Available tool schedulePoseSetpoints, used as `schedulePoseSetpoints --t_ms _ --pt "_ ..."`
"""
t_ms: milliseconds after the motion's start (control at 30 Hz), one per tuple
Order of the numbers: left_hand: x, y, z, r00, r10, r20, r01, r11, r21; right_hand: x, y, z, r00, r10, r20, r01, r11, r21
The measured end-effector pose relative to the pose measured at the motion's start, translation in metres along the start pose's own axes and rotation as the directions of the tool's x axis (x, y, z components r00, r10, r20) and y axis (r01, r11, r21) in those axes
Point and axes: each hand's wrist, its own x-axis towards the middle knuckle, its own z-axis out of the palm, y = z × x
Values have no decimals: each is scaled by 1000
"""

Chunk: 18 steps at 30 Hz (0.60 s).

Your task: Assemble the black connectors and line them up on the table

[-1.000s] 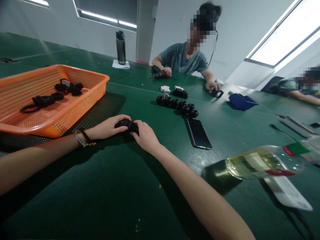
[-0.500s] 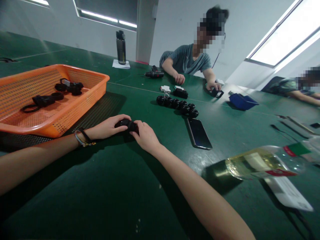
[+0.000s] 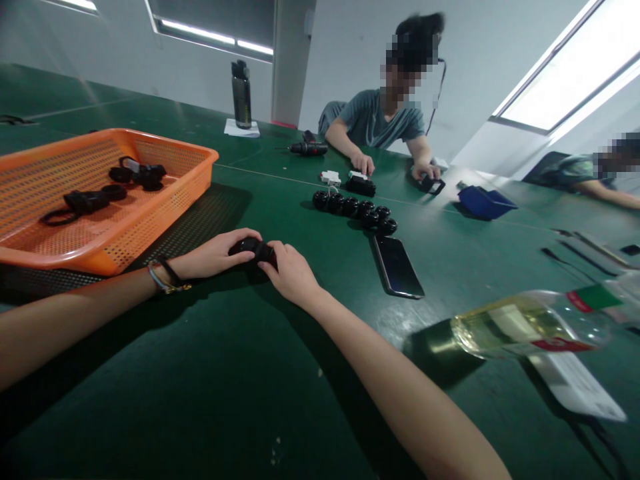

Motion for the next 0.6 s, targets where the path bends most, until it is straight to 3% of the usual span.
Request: schedulePoseSetpoints --t_ms 600 --pt "0 1 0 1000 2 -10 -2 1000 1 -1 0 0 1000 -8 5 9 1000 -18"
